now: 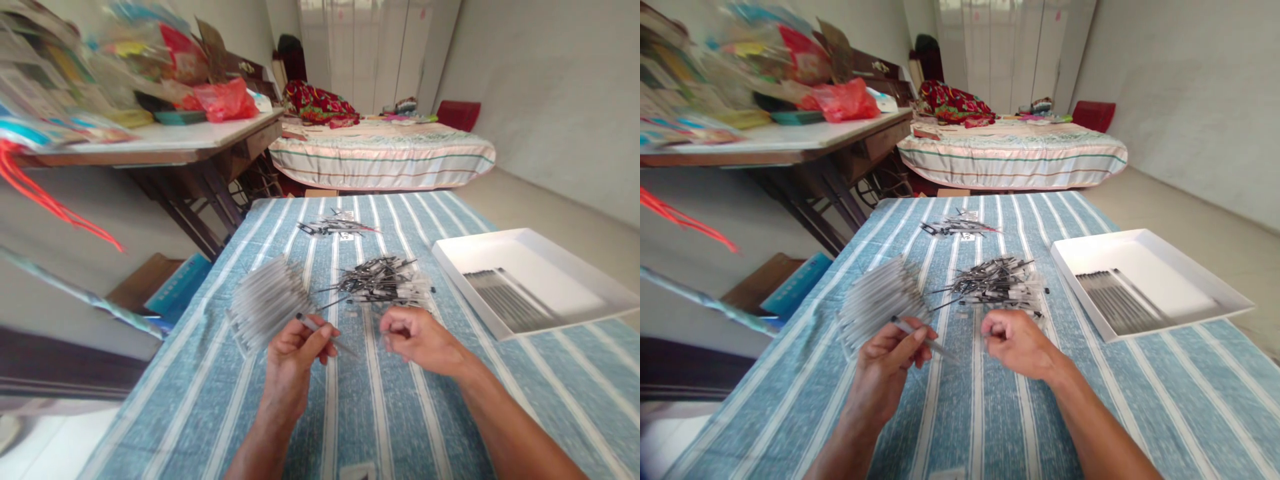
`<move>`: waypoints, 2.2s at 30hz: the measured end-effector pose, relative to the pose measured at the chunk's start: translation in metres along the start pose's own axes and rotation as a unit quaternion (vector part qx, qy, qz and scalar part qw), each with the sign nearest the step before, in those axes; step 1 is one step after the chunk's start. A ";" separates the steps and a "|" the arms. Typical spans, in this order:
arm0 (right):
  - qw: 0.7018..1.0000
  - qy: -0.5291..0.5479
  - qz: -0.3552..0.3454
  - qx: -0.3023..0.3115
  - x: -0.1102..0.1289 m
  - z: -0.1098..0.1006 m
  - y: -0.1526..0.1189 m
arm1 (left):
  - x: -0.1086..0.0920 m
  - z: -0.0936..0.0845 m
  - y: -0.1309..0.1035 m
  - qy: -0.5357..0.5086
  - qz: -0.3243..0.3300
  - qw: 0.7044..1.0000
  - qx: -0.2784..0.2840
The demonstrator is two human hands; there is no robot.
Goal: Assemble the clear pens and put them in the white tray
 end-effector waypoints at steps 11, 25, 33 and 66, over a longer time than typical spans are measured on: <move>0.934 0.336 -0.120 -0.028 0.010 0.006 0.004 | -0.005 -0.012 0.000 -0.136 0.035 0.990 -0.023; 0.923 0.357 -0.137 -0.040 0.009 0.014 0.006 | -0.001 -0.010 0.001 -0.165 0.028 0.986 -0.018; 0.945 0.293 -0.127 -0.070 0.011 0.015 0.004 | 0.010 -0.003 0.003 -0.180 0.000 0.984 0.011; 0.885 -0.446 -0.104 -0.080 0.076 0.038 0.002 | 0.036 0.005 0.012 -0.052 -0.056 0.997 0.033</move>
Point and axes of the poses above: each hand's wrist, its own y-axis towards the middle knuckle, its own z-axis out of the palm, x = y × z, the point moved 10 cm from there along y, towards the middle knuckle, and after that the axes turned 14 degrees about x, right-handed, at the moved point
